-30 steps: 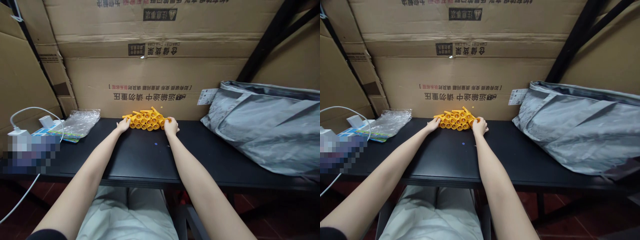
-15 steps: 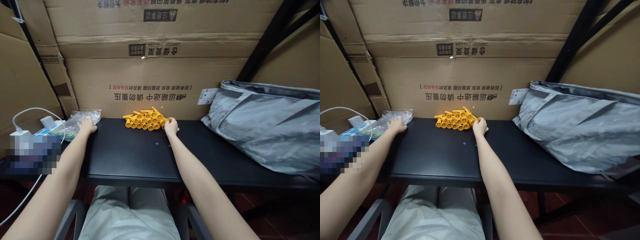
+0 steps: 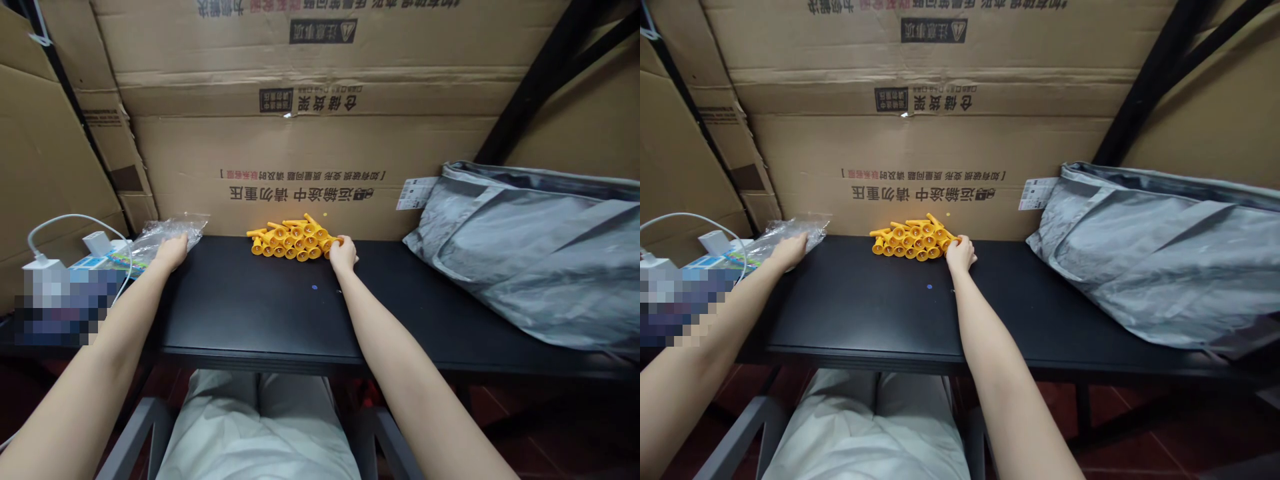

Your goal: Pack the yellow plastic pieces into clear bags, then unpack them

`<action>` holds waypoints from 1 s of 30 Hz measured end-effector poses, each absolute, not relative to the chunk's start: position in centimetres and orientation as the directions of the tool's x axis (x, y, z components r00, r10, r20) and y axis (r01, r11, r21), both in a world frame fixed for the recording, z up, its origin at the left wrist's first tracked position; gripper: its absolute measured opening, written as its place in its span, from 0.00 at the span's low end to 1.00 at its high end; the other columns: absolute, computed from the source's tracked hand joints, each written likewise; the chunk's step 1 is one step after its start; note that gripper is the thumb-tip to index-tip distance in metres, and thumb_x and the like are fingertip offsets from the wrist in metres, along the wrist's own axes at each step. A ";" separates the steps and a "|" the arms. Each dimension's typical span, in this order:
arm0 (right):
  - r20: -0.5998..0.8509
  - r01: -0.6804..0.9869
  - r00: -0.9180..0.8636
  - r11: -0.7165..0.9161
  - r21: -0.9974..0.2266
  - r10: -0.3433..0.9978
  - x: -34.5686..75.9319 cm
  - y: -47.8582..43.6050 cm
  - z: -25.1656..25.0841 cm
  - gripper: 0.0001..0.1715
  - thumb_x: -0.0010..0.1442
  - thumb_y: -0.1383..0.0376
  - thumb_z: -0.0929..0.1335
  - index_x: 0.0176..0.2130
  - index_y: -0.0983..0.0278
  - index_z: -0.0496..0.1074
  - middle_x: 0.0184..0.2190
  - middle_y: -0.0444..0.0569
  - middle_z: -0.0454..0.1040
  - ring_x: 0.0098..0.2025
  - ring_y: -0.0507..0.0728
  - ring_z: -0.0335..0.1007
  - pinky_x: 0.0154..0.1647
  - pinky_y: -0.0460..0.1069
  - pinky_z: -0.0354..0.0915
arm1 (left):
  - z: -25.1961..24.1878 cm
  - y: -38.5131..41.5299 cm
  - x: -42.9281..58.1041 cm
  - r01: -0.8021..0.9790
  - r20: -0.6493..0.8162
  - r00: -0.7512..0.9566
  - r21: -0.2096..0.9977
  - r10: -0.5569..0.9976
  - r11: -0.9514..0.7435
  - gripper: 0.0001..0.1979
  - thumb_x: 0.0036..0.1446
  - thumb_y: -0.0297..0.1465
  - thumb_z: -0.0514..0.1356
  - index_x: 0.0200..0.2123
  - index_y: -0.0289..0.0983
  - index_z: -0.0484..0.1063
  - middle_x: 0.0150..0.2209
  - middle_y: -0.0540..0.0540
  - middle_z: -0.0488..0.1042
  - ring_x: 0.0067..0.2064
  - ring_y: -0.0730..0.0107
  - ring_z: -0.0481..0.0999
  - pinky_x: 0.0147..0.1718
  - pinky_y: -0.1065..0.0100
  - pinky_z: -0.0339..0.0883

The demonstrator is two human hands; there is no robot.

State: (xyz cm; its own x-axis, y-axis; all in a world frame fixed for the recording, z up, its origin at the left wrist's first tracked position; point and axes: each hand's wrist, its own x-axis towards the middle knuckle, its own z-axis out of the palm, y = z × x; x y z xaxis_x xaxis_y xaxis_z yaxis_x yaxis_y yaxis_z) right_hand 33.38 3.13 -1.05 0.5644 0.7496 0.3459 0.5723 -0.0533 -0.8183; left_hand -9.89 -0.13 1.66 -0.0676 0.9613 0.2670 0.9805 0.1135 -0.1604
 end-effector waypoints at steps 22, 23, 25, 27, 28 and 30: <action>0.360 0.470 0.646 0.021 -0.883 0.673 32.6 2.5 0.6 0.11 0.53 0.67 0.60 0.36 0.62 0.69 0.44 0.49 0.72 0.47 0.59 0.65 0.51 0.55 0.55 | 3.6 -3.0 -3.2 0.951 0.000 0.296 -0.099 0.955 -0.294 0.16 0.50 0.34 0.51 0.34 0.40 0.78 0.37 0.44 0.79 0.41 0.61 0.76 0.43 0.66 0.67; 0.357 0.467 0.644 0.022 -0.884 0.676 32.5 2.5 0.6 0.11 0.53 0.66 0.60 0.35 0.61 0.69 0.44 0.49 0.72 0.47 0.59 0.65 0.51 0.55 0.55 | 3.7 -2.8 -2.8 0.970 -0.011 0.233 -0.075 0.972 -0.233 0.17 0.51 0.36 0.50 0.33 0.40 0.78 0.36 0.44 0.79 0.40 0.60 0.77 0.41 0.66 0.67; 0.358 0.464 0.642 0.028 -0.885 0.678 32.4 2.4 0.6 0.09 0.54 0.64 0.61 0.34 0.61 0.68 0.43 0.48 0.71 0.46 0.58 0.65 0.51 0.56 0.54 | 3.9 -2.5 -1.7 0.988 0.011 0.149 -0.045 0.989 -0.148 0.17 0.52 0.37 0.50 0.32 0.38 0.78 0.36 0.42 0.79 0.41 0.58 0.77 0.41 0.66 0.67; 0.367 0.464 0.643 0.040 -0.885 0.672 32.4 2.3 0.6 0.08 0.53 0.62 0.63 0.33 0.62 0.68 0.43 0.48 0.71 0.45 0.58 0.65 0.50 0.56 0.55 | 3.8 -2.1 -0.6 0.998 0.072 0.066 -0.027 0.995 -0.065 0.17 0.53 0.37 0.51 0.33 0.37 0.78 0.39 0.39 0.78 0.44 0.56 0.76 0.43 0.64 0.66; 0.376 0.464 0.646 0.049 -0.884 0.664 32.4 2.2 0.7 0.08 0.53 0.60 0.63 0.32 0.62 0.67 0.42 0.48 0.70 0.45 0.59 0.64 0.50 0.56 0.55 | 3.7 -2.0 0.0 1.000 0.105 0.015 -0.018 0.994 -0.014 0.18 0.54 0.38 0.50 0.35 0.36 0.78 0.41 0.37 0.78 0.45 0.54 0.76 0.44 0.63 0.66; 0.397 0.467 0.655 0.069 -0.882 0.642 32.4 2.1 0.7 0.09 0.53 0.59 0.64 0.31 0.62 0.66 0.41 0.49 0.70 0.44 0.59 0.64 0.49 0.56 0.55 | 3.5 -1.7 1.2 0.997 0.148 -0.075 -0.005 0.986 0.076 0.23 0.56 0.41 0.49 0.40 0.33 0.77 0.44 0.33 0.76 0.47 0.51 0.75 0.44 0.60 0.66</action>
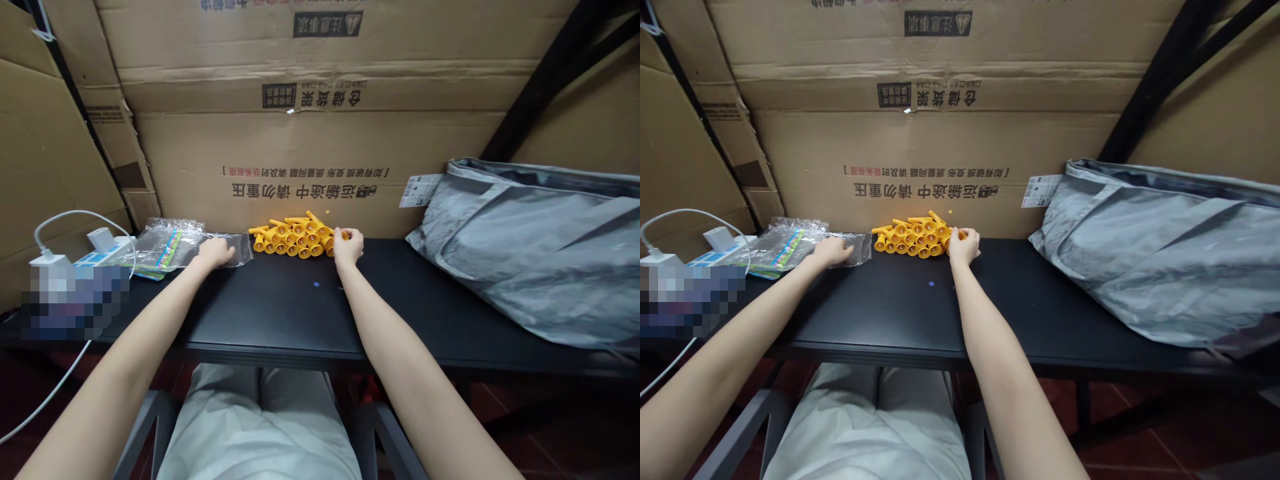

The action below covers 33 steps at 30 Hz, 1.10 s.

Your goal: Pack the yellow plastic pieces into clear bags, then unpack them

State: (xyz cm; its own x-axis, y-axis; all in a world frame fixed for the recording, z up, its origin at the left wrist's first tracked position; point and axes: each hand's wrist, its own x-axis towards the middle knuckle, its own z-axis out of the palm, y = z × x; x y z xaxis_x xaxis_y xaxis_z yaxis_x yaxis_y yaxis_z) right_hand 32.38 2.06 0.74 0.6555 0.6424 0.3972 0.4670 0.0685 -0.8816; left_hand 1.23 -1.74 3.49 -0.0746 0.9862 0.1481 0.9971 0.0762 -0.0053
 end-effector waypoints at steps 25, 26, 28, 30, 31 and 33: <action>0.801 0.351 0.062 0.739 -0.576 0.595 25.0 -1.5 2.4 0.02 0.55 0.65 0.64 0.33 0.60 0.64 0.40 0.51 0.68 0.48 0.57 0.65 0.51 0.54 0.62 | 2.9 -3.5 3.4 0.984 0.065 -0.149 0.108 0.987 0.142 0.23 0.49 0.40 0.55 0.46 0.37 0.72 0.51 0.33 0.72 0.54 0.41 0.69 0.55 0.34 0.46; 0.801 0.337 0.010 0.752 -0.566 0.599 24.8 -1.6 2.2 0.02 0.55 0.65 0.64 0.32 0.60 0.64 0.40 0.50 0.69 0.48 0.57 0.66 0.51 0.54 0.62 | 2.8 -3.5 3.4 0.983 0.081 -0.147 0.127 0.986 0.136 0.19 0.49 0.39 0.55 0.43 0.37 0.74 0.49 0.34 0.74 0.53 0.42 0.70 0.56 0.34 0.44; 0.796 0.332 -0.065 0.765 -0.551 0.602 24.5 -1.9 1.9 0.02 0.54 0.64 0.65 0.32 0.60 0.65 0.39 0.50 0.70 0.48 0.58 0.66 0.50 0.55 0.62 | 2.6 -3.5 3.1 0.979 0.114 -0.138 0.168 0.984 0.118 0.14 0.48 0.35 0.55 0.37 0.38 0.74 0.46 0.36 0.76 0.51 0.44 0.71 0.56 0.33 0.43; 0.784 0.344 -0.102 0.761 -0.550 0.612 24.3 -2.0 1.7 0.02 0.54 0.64 0.65 0.32 0.60 0.66 0.39 0.50 0.70 0.47 0.58 0.65 0.50 0.55 0.62 | 2.4 -3.4 2.7 0.974 0.135 -0.118 0.210 0.984 0.088 0.11 0.48 0.33 0.55 0.33 0.38 0.74 0.44 0.38 0.77 0.50 0.46 0.72 0.55 0.33 0.45; 0.777 0.347 -0.112 0.757 -0.553 0.619 24.3 -2.1 1.6 0.02 0.54 0.64 0.65 0.32 0.60 0.66 0.39 0.50 0.70 0.47 0.58 0.65 0.50 0.55 0.62 | 2.3 -3.3 2.5 0.971 0.145 -0.106 0.227 0.984 0.071 0.10 0.48 0.33 0.55 0.31 0.38 0.73 0.42 0.39 0.77 0.49 0.47 0.73 0.55 0.34 0.46; 0.766 0.339 -0.137 0.757 -0.559 0.628 24.1 -2.2 1.3 0.02 0.54 0.65 0.66 0.32 0.60 0.66 0.39 0.50 0.70 0.47 0.58 0.66 0.50 0.55 0.62 | 2.3 -3.2 2.0 0.968 0.175 -0.083 0.248 0.981 0.037 0.08 0.48 0.33 0.54 0.29 0.38 0.72 0.39 0.41 0.77 0.46 0.50 0.74 0.55 0.36 0.48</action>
State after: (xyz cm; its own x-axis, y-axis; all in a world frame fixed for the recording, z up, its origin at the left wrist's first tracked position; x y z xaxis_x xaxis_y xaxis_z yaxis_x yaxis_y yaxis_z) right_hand 24.11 -2.21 1.34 -0.1370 0.6277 0.7663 0.3392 0.7566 -0.5591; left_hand 2.05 -3.18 2.30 -0.0828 0.9812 0.1746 0.9679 0.0374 0.2484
